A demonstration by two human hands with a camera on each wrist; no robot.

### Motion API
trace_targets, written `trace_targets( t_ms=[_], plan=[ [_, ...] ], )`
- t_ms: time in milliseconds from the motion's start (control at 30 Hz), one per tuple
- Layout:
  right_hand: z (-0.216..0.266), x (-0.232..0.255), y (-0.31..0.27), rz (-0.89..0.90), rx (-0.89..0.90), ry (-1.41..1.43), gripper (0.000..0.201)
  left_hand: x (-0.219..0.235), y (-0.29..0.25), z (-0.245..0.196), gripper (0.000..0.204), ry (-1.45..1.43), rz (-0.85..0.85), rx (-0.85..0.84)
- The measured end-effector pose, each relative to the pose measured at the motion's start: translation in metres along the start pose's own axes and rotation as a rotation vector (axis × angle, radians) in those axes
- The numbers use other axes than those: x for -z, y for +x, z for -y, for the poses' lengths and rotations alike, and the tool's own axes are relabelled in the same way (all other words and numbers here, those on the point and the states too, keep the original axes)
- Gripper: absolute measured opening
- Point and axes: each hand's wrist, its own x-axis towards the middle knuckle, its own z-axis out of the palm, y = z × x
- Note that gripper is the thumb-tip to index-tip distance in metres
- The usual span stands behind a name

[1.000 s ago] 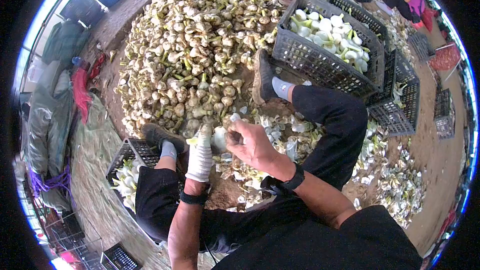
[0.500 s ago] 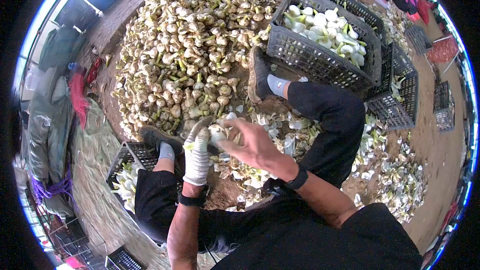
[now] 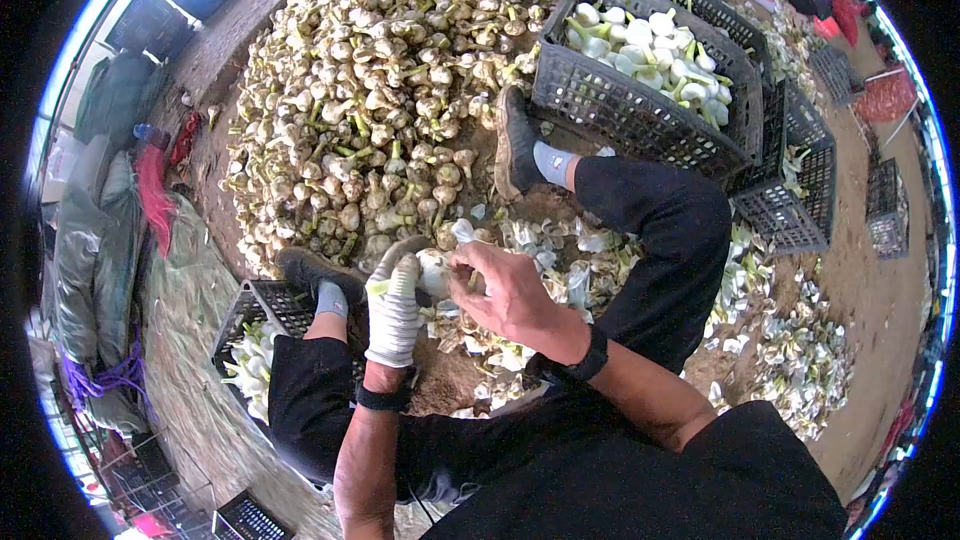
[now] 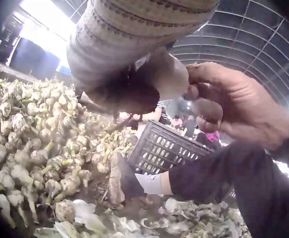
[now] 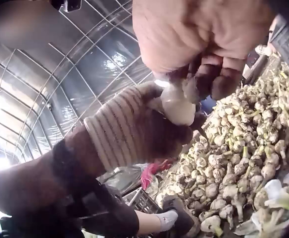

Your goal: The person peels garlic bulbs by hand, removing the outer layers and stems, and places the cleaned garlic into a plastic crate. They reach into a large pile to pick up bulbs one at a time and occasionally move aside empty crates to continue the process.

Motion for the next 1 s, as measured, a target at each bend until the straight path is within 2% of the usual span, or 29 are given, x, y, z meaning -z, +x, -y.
trace_targets(
  t_ms=[33, 67, 167, 233, 300, 367, 500, 567, 633, 667, 700, 733, 767, 800, 833, 900, 933, 967, 1000],
  plan=[
    [-0.002, -0.003, 0.0, -0.028, 0.087, -0.064, 0.026, 0.001, 0.0, 0.001, 0.037, 0.003, 0.002, 0.0],
    [-0.001, -0.002, -0.001, 0.002, 0.039, -0.057, 0.023, 0.003, 0.001, 0.004, 0.037, -0.013, 0.025, -0.001],
    [-0.013, -0.002, 0.003, -0.045, 0.069, 0.012, 0.02, 0.006, -0.003, 0.001, 0.038, -0.079, 0.072, 0.014],
    [-0.029, 0.002, 0.011, -0.126, -0.053, -0.047, 0.02, 0.009, -0.004, 0.001, 0.042, -0.105, 0.17, 0.002],
    [-0.039, 0.009, 0.013, -0.168, -0.082, -0.14, 0.02, 0.002, -0.006, -0.007, 0.048, -0.16, 0.178, -0.053],
    [-0.037, 0.011, 0.011, -0.075, -0.266, -0.117, 0.022, 0.001, -0.009, -0.012, 0.053, -0.214, 0.17, -0.049],
    [-0.052, 0.002, -0.004, -0.115, -0.266, 0.042, 0.021, 0.006, -0.002, -0.004, 0.058, -0.435, 0.113, -0.02],
    [-0.06, 0.0, -0.013, 0.025, -0.367, -0.031, 0.016, 0.013, -0.001, 0.003, 0.056, -0.515, 0.095, -0.02],
    [-0.061, 0.0, -0.021, 0.088, -0.343, -0.111, 0.014, 0.019, -0.003, 0.003, 0.05, -0.77, 0.019, 0.036],
    [-0.069, -0.002, -0.027, 0.163, -0.287, -0.242, 0.015, 0.021, 0.0, 0.007, 0.046, -0.857, -0.088, 0.106],
    [-0.064, -0.004, -0.024, 0.238, -0.228, -0.373, 0.015, 0.024, -0.001, 0.004, 0.046, -0.852, -0.1, 0.098],
    [-0.057, -0.002, -0.022, 0.32, -0.371, -0.329, 0.019, 0.027, -0.002, 0.001, 0.044, -0.932, -0.051, 0.124],
    [-0.05, -0.002, -0.019, 0.324, -0.365, -0.329, 0.019, 0.026, -0.002, -0.002, 0.043, -1.015, 0.004, 0.153],
    [-0.035, -0.002, -0.013, 0.38, -0.59, -0.107, 0.021, 0.014, 0.0, -0.011, 0.04, -0.963, -0.318, 0.252],
    [-0.026, -0.002, -0.008, 0.415, -0.818, 0.11, 0.024, 0.014, 0.001, -0.005, 0.04, -0.979, -0.296, 0.265],
    [-0.077, -0.048, -0.035, 0.159, -0.36, 0.003, 0.054, 0.013, 0.006, 0.018, 0.036, -0.157, -0.211, -0.072],
    [-0.06, -0.047, -0.038, 0.175, -0.612, 0.551, 0.059, 0.006, -0.003, 0.016, 0.035, -0.247, -0.068, -0.029],
    [-0.042, -0.041, -0.031, 0.17, -0.808, 1.118, 0.064, 0.005, -0.004, 0.009, 0.045, -0.019, 0.085, 0.112],
    [-0.026, -0.029, -0.022, 0.162, -0.85, 1.186, 0.064, -0.01, -0.01, 0.005, 0.054, 0.107, 0.117, -0.056]
  ],
)
